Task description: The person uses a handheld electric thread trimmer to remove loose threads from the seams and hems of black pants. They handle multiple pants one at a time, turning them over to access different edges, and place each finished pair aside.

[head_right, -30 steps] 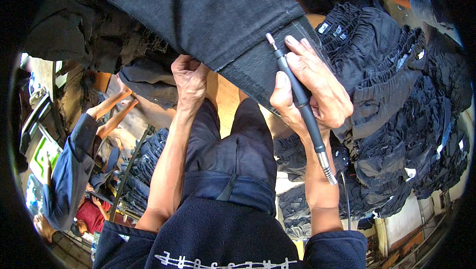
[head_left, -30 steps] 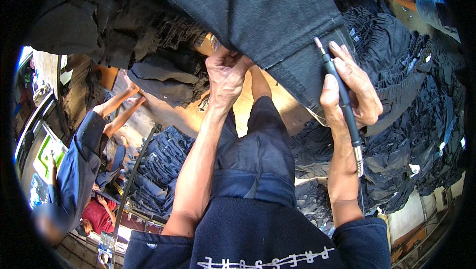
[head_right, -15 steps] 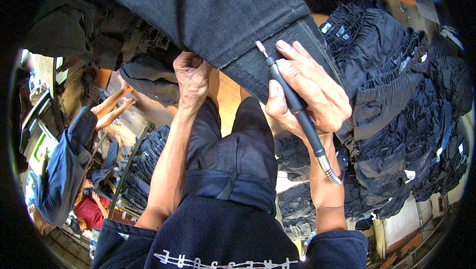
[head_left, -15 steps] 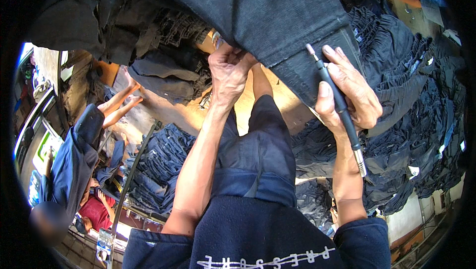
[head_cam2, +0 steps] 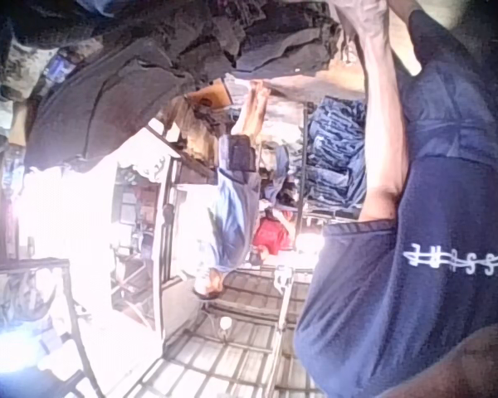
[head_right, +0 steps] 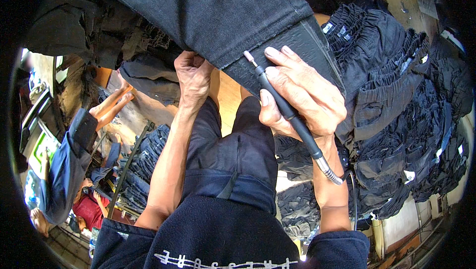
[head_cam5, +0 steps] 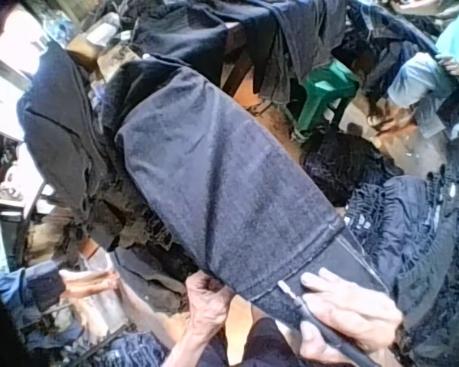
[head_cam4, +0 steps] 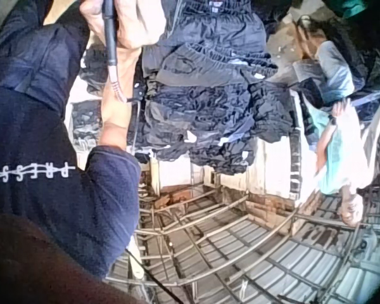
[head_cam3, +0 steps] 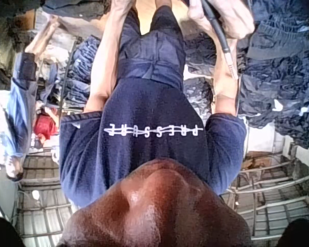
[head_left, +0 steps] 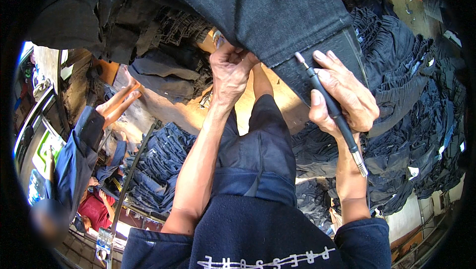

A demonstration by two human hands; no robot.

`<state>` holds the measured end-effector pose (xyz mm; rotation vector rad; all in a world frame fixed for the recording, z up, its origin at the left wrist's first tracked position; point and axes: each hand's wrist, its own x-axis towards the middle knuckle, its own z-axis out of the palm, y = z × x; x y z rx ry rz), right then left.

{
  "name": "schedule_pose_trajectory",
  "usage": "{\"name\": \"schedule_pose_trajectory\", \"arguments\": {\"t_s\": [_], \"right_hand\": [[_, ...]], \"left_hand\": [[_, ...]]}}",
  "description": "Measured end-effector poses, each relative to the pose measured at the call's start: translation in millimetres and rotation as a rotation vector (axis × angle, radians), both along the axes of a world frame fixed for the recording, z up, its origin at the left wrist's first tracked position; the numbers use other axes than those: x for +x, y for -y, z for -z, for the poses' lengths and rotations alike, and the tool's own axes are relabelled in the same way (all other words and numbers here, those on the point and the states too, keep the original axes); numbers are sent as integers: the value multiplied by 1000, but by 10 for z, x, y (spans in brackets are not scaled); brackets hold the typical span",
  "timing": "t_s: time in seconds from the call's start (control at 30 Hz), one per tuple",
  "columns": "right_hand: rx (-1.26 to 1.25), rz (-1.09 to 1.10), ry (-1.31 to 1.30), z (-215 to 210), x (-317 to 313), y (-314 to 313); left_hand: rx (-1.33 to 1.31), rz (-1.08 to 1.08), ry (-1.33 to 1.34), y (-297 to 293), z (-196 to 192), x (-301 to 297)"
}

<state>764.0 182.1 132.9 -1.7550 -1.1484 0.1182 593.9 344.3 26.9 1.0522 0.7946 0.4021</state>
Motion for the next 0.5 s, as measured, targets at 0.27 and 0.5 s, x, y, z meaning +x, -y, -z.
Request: {"name": "schedule_pose_trajectory", "arguments": {"t_s": [0.27,0.5], "right_hand": [[-19,-63,-12,-7,1,-2],[-18,-17,9,2,22,34]], "left_hand": [[5,5,-19,-4,-34,21],[34,4,-13,4,-17,10]]}}
